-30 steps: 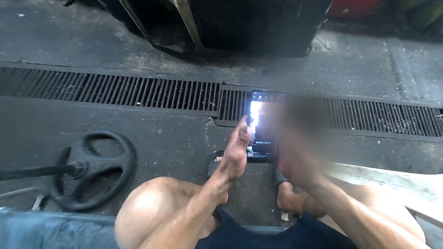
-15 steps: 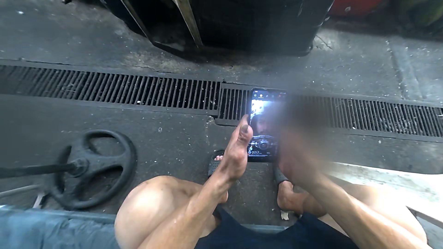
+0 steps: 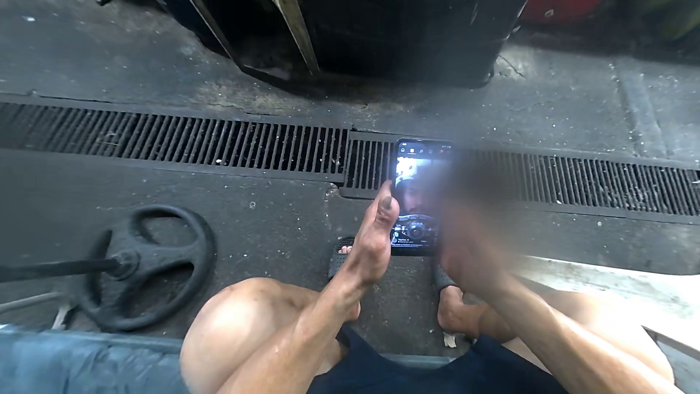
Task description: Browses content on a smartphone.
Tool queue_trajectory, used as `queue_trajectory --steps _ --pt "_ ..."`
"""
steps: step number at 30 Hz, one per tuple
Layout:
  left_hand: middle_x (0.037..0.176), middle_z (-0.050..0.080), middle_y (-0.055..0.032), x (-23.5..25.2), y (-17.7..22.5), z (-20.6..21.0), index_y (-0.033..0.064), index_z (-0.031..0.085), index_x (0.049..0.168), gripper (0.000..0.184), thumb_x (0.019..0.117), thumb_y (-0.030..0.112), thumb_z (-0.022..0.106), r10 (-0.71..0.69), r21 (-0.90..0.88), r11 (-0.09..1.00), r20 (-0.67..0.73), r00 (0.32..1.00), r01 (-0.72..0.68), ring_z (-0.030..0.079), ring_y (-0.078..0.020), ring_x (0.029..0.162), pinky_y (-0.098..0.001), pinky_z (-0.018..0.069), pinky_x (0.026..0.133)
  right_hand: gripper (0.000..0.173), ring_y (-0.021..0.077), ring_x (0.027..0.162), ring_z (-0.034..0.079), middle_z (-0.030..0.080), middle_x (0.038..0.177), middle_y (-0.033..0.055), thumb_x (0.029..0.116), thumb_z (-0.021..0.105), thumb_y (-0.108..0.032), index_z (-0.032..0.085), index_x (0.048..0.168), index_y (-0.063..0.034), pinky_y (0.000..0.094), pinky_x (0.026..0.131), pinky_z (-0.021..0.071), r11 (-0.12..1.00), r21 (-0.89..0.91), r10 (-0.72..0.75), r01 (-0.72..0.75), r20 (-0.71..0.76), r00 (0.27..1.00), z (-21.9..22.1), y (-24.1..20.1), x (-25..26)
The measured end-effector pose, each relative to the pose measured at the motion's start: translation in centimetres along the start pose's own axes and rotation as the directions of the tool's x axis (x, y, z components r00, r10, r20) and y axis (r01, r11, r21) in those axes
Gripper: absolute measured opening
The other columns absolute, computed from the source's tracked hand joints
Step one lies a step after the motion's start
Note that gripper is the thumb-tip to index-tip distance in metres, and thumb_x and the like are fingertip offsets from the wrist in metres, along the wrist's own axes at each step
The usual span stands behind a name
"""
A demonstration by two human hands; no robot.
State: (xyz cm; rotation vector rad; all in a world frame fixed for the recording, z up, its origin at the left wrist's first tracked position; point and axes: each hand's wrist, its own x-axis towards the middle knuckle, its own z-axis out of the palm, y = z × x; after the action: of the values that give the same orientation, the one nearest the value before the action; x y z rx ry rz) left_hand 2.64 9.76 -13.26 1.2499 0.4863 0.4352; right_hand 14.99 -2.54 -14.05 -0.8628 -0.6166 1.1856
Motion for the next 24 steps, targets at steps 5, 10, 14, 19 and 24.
queue_trajectory --steps 5,10,14,19,24 --pt "0.146 0.056 -0.0054 -0.06 0.07 0.11 0.0134 0.036 0.157 0.090 0.0948 0.078 0.033 0.003 -0.004 1.000 -0.015 1.000 -0.003 0.054 -0.0163 0.133 -0.0409 0.0468 0.112 0.081 0.0251 0.129 0.057 0.056 0.141 0.0141 0.0978 0.050 -0.065 0.033 0.153 -0.0087 0.0456 0.109 0.0488 1.000 -0.001 -0.019 0.019 0.004 1.000 -0.06 0.13 0.04" --pt "0.146 0.055 -0.0062 -0.03 -0.07 0.01 0.0140 0.036 0.157 0.088 0.0954 0.077 0.032 -0.005 -0.005 1.000 -0.009 1.000 0.005 0.054 -0.0176 0.133 -0.0426 0.0469 0.112 0.077 0.0256 0.128 0.057 0.056 0.140 0.0139 0.0986 0.049 -0.064 0.034 0.153 -0.0111 0.0466 0.109 0.0487 1.000 -0.008 -0.015 0.015 0.004 1.000 -0.10 0.17 0.02" --pt "0.142 0.058 -0.0055 0.04 -0.12 -0.02 0.0157 0.039 0.155 0.088 0.0944 0.079 0.032 -0.006 -0.007 1.000 -0.006 1.000 0.006 0.056 -0.0176 0.131 -0.0427 0.0480 0.110 0.081 0.0253 0.129 0.057 0.056 0.141 0.0137 0.0971 0.050 -0.067 0.033 0.153 -0.0107 0.0465 0.109 0.0488 1.000 -0.008 -0.013 0.013 -0.004 1.000 -0.03 0.15 0.06" --pt "0.142 0.058 -0.0057 0.01 -0.11 -0.03 0.0151 0.038 0.155 0.093 0.0915 0.083 0.033 0.001 -0.015 1.000 -0.001 1.000 -0.001 0.056 -0.0180 0.131 -0.0430 0.0484 0.110 0.084 0.0258 0.127 0.059 0.057 0.139 0.0145 0.0955 0.052 -0.069 0.034 0.152 -0.0097 0.0468 0.108 0.0498 1.000 0.001 -0.006 0.006 -0.006 1.000 -0.05 0.17 0.09" --pt "0.143 0.057 -0.0057 -0.07 -0.15 -0.03 0.0152 0.039 0.155 0.087 0.0953 0.078 0.032 0.004 -0.011 1.000 -0.005 1.000 -0.004 0.055 -0.0177 0.132 -0.0433 0.0475 0.111 0.084 0.0255 0.128 0.058 0.057 0.140 0.0145 0.0955 0.052 -0.068 0.034 0.153 -0.0090 0.0460 0.108 0.0496 1.000 0.003 -0.002 0.002 -0.010 1.000 -0.08 0.25 -0.02"
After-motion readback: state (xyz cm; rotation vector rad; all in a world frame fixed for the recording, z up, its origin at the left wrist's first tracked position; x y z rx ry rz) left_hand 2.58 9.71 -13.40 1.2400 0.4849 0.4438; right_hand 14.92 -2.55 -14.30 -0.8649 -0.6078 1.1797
